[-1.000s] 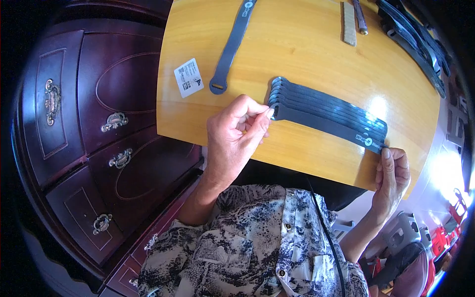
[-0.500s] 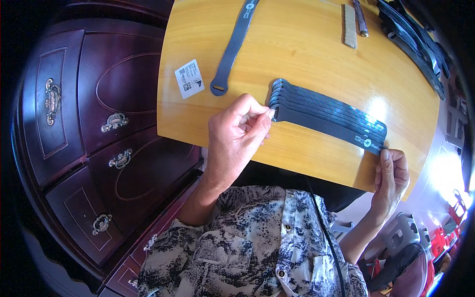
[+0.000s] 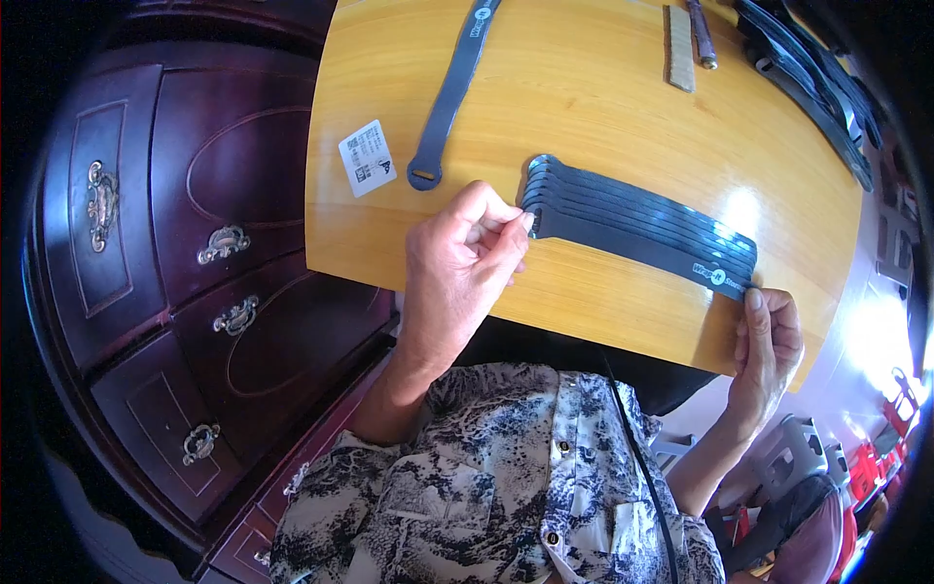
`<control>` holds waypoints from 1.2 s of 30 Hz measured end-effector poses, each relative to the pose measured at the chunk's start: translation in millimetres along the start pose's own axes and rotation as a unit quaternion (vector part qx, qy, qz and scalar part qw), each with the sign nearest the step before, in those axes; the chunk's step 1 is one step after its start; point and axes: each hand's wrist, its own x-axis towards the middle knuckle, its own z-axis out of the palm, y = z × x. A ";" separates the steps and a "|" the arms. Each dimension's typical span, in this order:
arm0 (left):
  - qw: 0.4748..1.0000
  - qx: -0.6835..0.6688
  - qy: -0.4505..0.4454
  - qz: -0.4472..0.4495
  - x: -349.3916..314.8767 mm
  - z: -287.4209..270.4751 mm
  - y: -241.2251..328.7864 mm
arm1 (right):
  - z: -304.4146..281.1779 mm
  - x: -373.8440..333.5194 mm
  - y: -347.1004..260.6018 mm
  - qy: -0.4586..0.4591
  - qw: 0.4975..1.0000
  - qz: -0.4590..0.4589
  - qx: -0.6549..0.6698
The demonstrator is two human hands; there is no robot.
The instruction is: Sorting and stacking black fabric straps on a wooden table.
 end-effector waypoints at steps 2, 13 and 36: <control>1.000 -0.006 -0.002 -0.008 0.1 1.1 1.3 | -0.8 0.2 0.2 0.005 1.000 0.009 -0.011; 0.999 0.022 0.003 -0.049 0.5 1.2 7.4 | 1.0 0.1 -3.5 -0.017 0.999 0.038 0.031; 0.997 0.055 -0.022 -0.050 3.1 -1.0 8.1 | 3.0 -0.1 -4.5 0.000 1.000 0.017 -0.015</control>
